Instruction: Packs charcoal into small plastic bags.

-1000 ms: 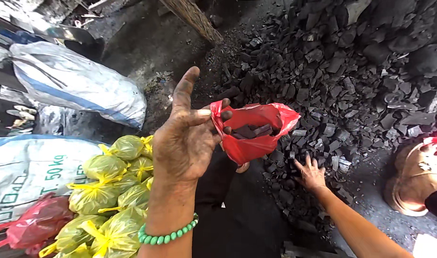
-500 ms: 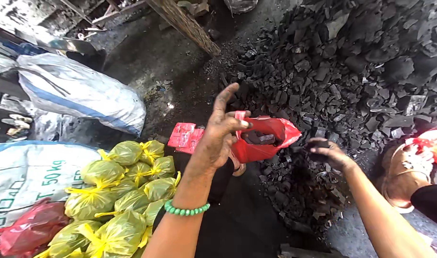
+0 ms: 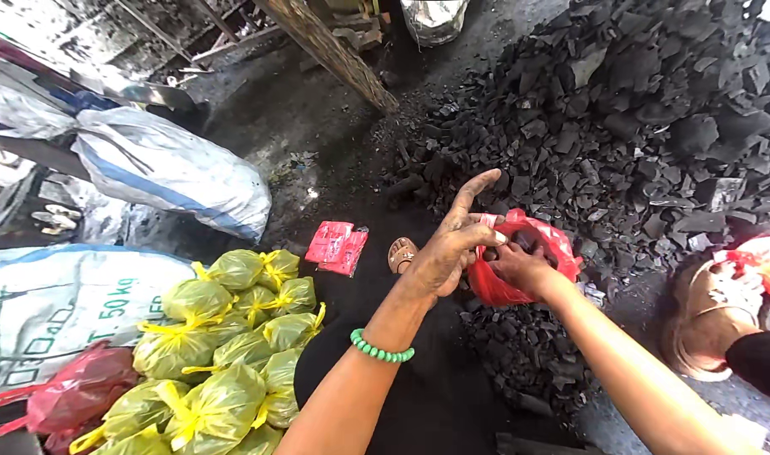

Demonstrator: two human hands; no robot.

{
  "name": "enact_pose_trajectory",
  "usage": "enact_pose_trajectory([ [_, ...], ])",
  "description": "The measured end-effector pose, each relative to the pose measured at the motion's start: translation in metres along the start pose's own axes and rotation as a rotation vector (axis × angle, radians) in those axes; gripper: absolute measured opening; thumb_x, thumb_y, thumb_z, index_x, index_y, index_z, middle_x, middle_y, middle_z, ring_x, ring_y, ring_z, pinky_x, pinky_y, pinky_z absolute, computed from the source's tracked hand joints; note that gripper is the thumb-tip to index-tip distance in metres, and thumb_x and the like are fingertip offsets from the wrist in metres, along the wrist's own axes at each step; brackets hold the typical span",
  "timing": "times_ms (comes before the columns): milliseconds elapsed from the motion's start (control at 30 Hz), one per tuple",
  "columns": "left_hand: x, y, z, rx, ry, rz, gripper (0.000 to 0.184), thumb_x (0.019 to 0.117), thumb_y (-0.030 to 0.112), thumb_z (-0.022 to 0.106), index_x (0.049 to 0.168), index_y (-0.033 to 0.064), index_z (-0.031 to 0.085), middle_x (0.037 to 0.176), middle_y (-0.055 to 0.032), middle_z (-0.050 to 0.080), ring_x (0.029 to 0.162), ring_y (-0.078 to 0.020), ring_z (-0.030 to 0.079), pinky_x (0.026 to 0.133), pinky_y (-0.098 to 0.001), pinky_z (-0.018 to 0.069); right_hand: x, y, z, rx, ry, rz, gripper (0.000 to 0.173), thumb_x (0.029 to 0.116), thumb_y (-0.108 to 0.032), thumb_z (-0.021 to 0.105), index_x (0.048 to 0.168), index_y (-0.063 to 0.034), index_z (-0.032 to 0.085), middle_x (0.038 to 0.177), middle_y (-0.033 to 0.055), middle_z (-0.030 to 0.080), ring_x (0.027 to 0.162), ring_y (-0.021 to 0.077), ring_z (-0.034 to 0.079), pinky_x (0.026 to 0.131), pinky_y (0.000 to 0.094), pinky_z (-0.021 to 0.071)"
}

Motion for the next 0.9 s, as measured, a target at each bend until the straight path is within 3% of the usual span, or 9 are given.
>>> enact_pose_trajectory([
  [133, -0.006, 0.012, -0.012, 0.0, 0.16, -0.009, 0.072, 0.0911, 0.015, 0.054, 0.157, 0.0242, 0.027, 0.109, -0.0056, 0.066, 0.08, -0.0108, 0.066, 0.067, -0.0247, 0.0561, -0.023, 0.005, -0.029, 0.354, 0.08, -0.374, 0.04, 0.0931, -0.003, 0.068, 0.132, -0.0145, 0.071, 0.148, 0.0171, 0.056, 0.133, 0.0342, 0.056, 0.108, 0.0569, 0.0458],
  [200, -0.01, 0.018, -0.021, -0.015, 0.223, -0.015, 0.071, 0.0908, 0.015, 0.052, 0.157, 0.0275, 0.028, 0.111, -0.0066, 0.065, 0.083, -0.0144, 0.068, 0.07, -0.029, 0.0583, -0.039, 0.024, -0.049, 0.75, 0.175, -0.463, 0.033, 0.0932, -0.013, 0.063, 0.124, -0.0104, 0.073, 0.135, 0.0062, 0.067, 0.108, 0.0152, 0.068, 0.085, 0.0342, 0.059],
  [300, -0.019, 0.029, -0.031, -0.026, 0.234, 0.023, 0.072, 0.0888, 0.019, 0.052, 0.156, 0.0328, 0.028, 0.113, -0.0047, 0.066, 0.09, -0.0164, 0.069, 0.073, -0.0321, 0.0599, -0.031, 0.093, -0.035, 1.212, 0.463, -0.305, 0.018, 0.0943, -0.016, 0.054, 0.104, -0.0144, 0.069, 0.104, 0.0009, 0.077, 0.083, 0.0143, 0.075, 0.065, 0.0343, 0.0646],
  [367, -0.024, 0.035, -0.035, -0.009, 0.237, 0.067, 0.073, 0.0876, 0.019, 0.053, 0.155, 0.0326, 0.029, 0.11, -0.0023, 0.067, 0.088, -0.0143, 0.07, 0.073, -0.0307, 0.0603, -0.014, 0.135, 0.019, 0.893, 0.521, -0.067, 0.015, 0.0951, -0.002, 0.056, 0.107, 0.0006, 0.064, 0.098, 0.0111, 0.069, 0.082, 0.0212, 0.068, 0.073, 0.042, 0.0597],
  [433, -0.028, 0.039, -0.04, 0.018, 0.25, 0.092, 0.073, 0.0886, 0.02, 0.054, 0.155, 0.0309, 0.028, 0.112, -0.0017, 0.066, 0.091, -0.0136, 0.069, 0.076, -0.0305, 0.0605, -0.003, 0.149, 0.098, 0.411, 0.26, 0.159, 0.049, 0.0871, -0.017, 0.082, 0.13, -0.0004, 0.066, 0.13, 0.0281, 0.063, 0.117, 0.0473, 0.061, 0.096, 0.0709, 0.0479],
  [500, -0.031, 0.043, -0.046, 0.056, 0.294, 0.118, 0.074, 0.0875, 0.02, 0.055, 0.156, 0.0278, 0.028, 0.114, -0.0018, 0.066, 0.09, -0.0129, 0.069, 0.075, -0.0287, 0.0599, -0.008, 0.148, 0.168, 0.101, 0.004, 0.313, 0.097, 0.081, -0.043, 0.087, 0.161, -0.0233, 0.036, 0.169, 0.0241, 0.018, 0.151, 0.0563, 0.018, 0.107, 0.0859, 0.0204],
  [533, -0.033, 0.045, -0.051, 0.078, 0.308, 0.132, 0.075, 0.0867, 0.019, 0.055, 0.156, 0.0266, 0.028, 0.114, -0.0014, 0.066, 0.09, -0.0124, 0.069, 0.075, -0.0278, 0.0602, -0.015, 0.147, 0.185, 0.028, 0.02, 0.319, 0.098, 0.0823, -0.045, 0.085, 0.163, -0.0266, 0.032, 0.17, 0.0248, 0.014, 0.151, 0.0575, 0.015, 0.105, 0.0871, 0.0194],
  [733, -0.03, 0.046, -0.064, 0.122, 0.361, 0.14, 0.073, 0.087, 0.018, 0.054, 0.154, 0.0267, 0.028, 0.116, 0.0001, 0.064, 0.088, -0.0117, 0.069, 0.073, -0.027, 0.0599, -0.012, 0.167, 0.167, -0.036, -0.07, 0.213, 0.056, 0.0992, -0.044, 0.067, 0.151, -0.0258, 0.053, 0.153, 0.0263, 0.045, 0.133, 0.0497, 0.05, 0.099, 0.0647, 0.0487],
  [900, -0.018, 0.023, -0.046, 0.129, 0.307, 0.074, 0.073, 0.0867, 0.014, 0.055, 0.155, 0.0205, 0.03, 0.105, -0.0015, 0.066, 0.082, -0.0094, 0.067, 0.069, -0.0254, 0.0581, -0.001, 0.17, 0.112, 0.311, 0.059, 0.233, 0.045, 0.0986, -0.028, 0.071, 0.134, -0.0015, 0.064, 0.132, 0.028, 0.064, 0.123, 0.0474, 0.061, 0.106, 0.0659, 0.0434],
])
Point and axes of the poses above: each hand's wrist, its own x-axis towards the middle knuckle, its own z-axis out of the palm, y = z × x, the point moved 6 cm from there along x, towards the middle knuckle
